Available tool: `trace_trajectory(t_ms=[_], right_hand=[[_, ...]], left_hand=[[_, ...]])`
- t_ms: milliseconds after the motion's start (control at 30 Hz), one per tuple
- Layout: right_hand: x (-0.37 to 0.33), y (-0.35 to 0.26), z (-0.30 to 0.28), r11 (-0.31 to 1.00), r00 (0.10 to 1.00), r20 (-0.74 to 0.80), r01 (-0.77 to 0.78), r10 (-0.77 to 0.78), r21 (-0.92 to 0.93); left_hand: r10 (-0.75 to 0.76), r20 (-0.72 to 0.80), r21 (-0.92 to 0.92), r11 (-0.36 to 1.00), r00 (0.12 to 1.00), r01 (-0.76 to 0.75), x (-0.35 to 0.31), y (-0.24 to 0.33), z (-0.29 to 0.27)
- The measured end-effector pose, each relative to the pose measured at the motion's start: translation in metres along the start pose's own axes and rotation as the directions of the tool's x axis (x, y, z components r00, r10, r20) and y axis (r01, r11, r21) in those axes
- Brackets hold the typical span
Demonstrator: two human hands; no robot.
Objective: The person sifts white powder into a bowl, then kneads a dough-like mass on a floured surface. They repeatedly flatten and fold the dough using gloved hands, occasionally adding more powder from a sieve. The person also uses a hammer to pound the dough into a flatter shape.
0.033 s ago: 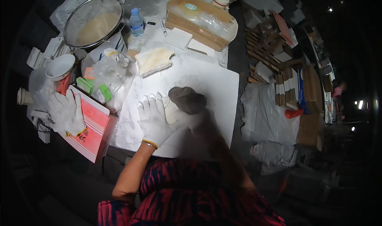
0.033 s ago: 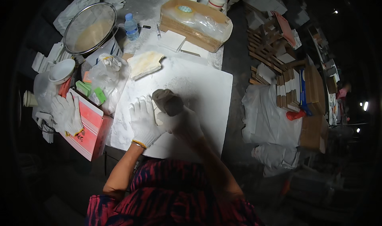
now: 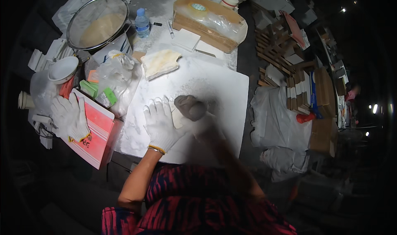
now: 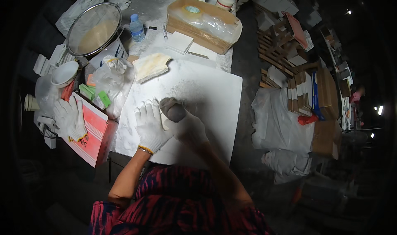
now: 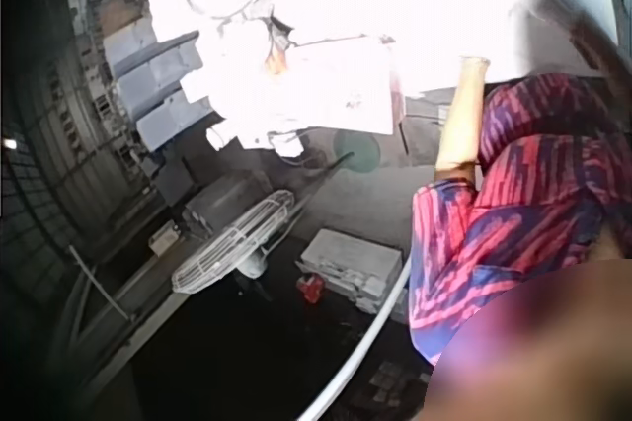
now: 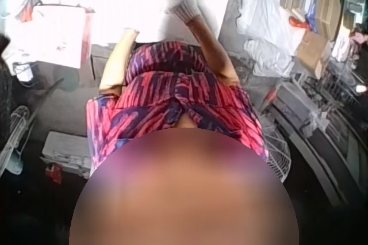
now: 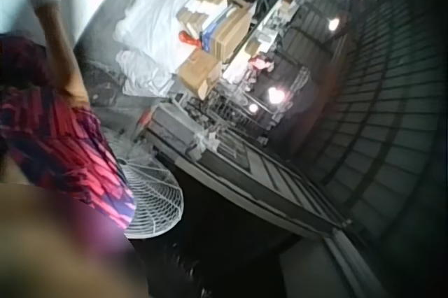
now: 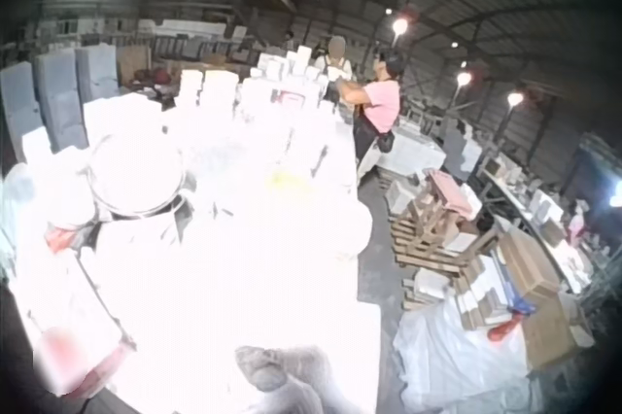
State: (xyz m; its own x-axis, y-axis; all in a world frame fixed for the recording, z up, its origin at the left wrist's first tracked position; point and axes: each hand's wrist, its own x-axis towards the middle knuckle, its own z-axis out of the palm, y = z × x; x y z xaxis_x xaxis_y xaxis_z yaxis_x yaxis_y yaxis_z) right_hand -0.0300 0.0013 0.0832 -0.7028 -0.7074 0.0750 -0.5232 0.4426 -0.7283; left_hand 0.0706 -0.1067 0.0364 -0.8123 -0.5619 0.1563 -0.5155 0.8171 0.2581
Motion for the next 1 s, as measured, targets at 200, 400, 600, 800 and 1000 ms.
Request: trace_trajectory(t_ms=[200, 400, 600, 800, 1000], right_hand=[[0.02, 0.0, -0.001, 0.847, 0.725, 0.491, -0.529, 0.483, -0.051], [0.023, -0.042, -0.05, 0.736, 0.755, 0.464, -0.619, 0.463, 0.274], [0.014, -0.059, -0.037, 0.778, 0.808, 0.346, -0.572, 0.478, 0.261], [0.027, 0.006, 0.007, 0.87, 0.752, 0.496, -0.492, 0.433, -0.014], [0.034, -0.049, -0.041, 0.798, 0.72, 0.476, -0.599, 0.505, 0.06]], left_hand=[[-0.03, 0.033, 0.032, 0.999, 0.999, 0.029, -0.008, -0.009, 0.011], [-0.042, -0.043, -0.074, 0.996, 0.998, 0.039, -0.004, -0.004, 0.012], [-0.016, -0.136, 0.034, 0.999, 0.991, 0.021, -0.008, -0.009, 0.024], [-0.01, -0.024, -0.041, 0.999, 1.0, 0.009, -0.006, -0.01, 0.012], [-0.012, -0.038, -0.061, 0.998, 0.999, 0.01, -0.006, -0.009, 0.017]])
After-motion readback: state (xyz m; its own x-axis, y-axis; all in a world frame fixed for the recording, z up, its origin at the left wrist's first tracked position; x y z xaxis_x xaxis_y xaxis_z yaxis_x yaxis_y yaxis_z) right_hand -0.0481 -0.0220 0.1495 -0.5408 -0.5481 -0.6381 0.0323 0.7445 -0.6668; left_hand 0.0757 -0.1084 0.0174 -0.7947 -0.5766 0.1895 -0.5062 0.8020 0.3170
